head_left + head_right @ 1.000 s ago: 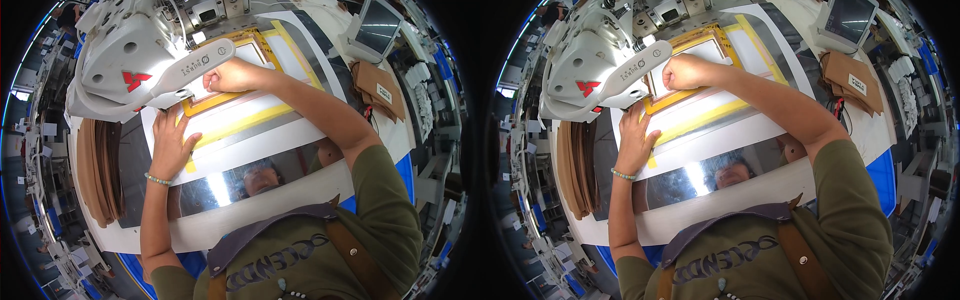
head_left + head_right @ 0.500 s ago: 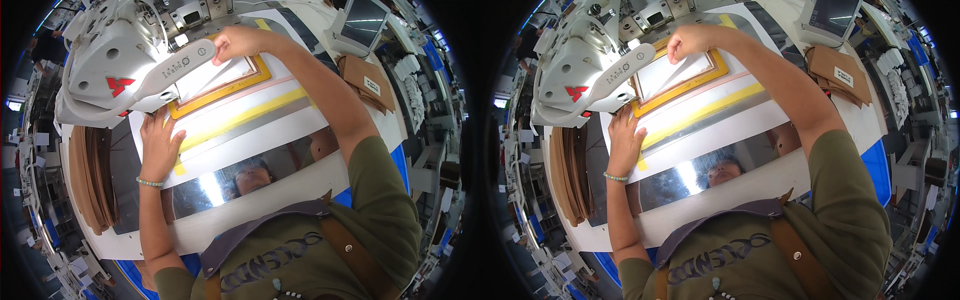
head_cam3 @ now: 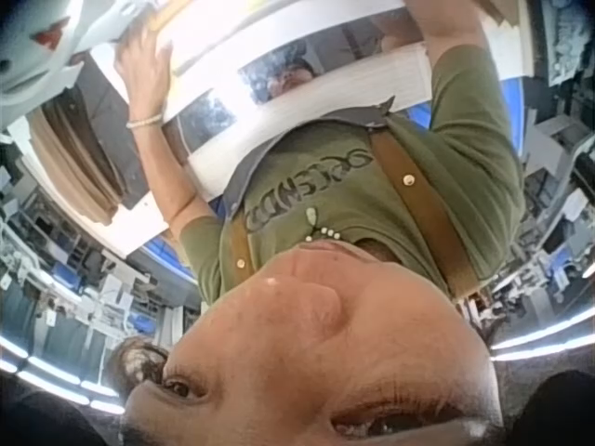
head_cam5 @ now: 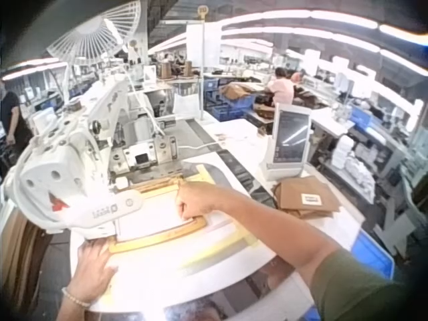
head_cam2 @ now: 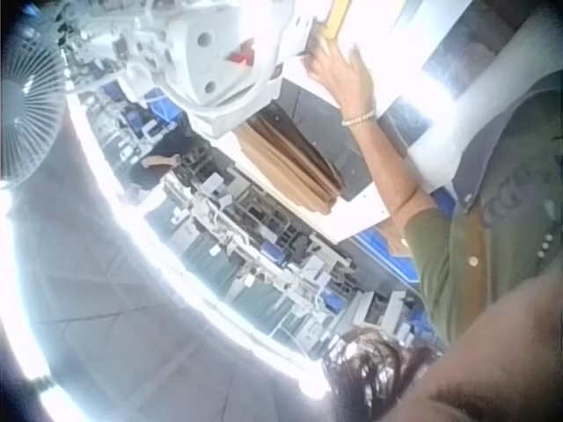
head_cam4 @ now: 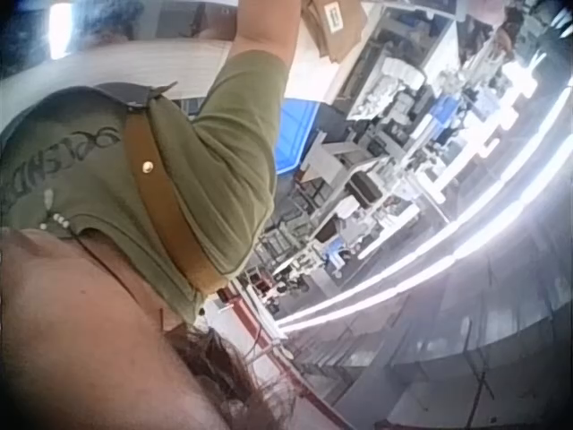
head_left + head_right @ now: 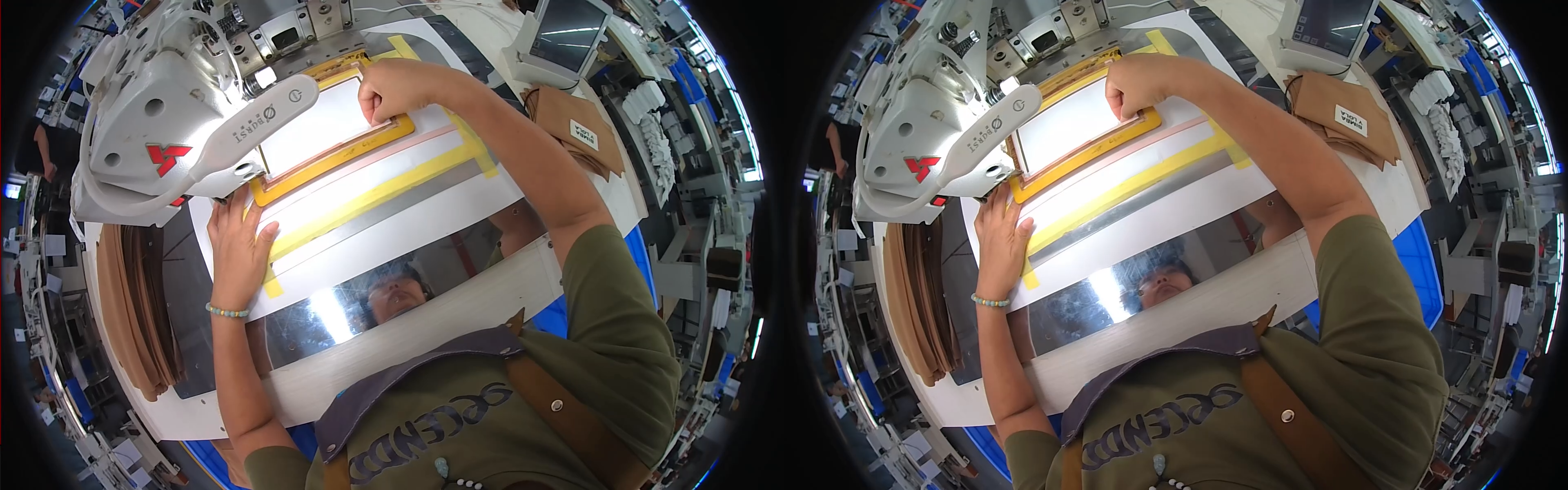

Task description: Placing and aligning leather pieces into an embroidery machine frame.

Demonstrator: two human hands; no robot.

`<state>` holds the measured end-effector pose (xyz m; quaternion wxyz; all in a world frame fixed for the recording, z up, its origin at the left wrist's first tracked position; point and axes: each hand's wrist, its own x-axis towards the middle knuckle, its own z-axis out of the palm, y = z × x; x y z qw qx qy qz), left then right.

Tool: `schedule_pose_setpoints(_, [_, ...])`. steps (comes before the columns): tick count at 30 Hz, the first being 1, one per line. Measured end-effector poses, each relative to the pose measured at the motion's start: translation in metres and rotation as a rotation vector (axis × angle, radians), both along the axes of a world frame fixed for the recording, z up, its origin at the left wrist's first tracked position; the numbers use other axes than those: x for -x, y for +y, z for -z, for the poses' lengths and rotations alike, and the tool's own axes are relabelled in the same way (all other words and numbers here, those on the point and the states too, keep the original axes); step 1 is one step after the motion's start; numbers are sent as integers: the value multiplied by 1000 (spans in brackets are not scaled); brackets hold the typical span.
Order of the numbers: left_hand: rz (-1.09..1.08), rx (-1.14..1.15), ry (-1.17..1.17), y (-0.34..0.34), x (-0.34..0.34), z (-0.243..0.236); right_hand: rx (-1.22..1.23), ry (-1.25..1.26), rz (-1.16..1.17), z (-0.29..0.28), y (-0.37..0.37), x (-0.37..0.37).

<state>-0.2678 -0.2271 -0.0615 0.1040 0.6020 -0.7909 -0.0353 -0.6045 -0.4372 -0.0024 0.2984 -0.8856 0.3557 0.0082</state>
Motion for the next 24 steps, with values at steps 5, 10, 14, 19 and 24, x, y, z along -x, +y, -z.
schedule_pose_setpoints(5, [6,10,-11,0,0,4,85,99,-6,-3,5,-6])
schedule_pose_setpoints(10, [13,18,-35,2,-2,2,241,307,-41,-15,15,-26])
schedule_pose_setpoints(14, [34,40,-64,1,-1,1,215,436,-163,-20,-10,-29])
schedule_pose_setpoints(19, [32,65,-36,1,-3,8,182,285,-170,-19,-8,-25])
schedule_pose_setpoints(24, [11,43,-62,3,-2,0,345,408,-166,-6,20,-26])
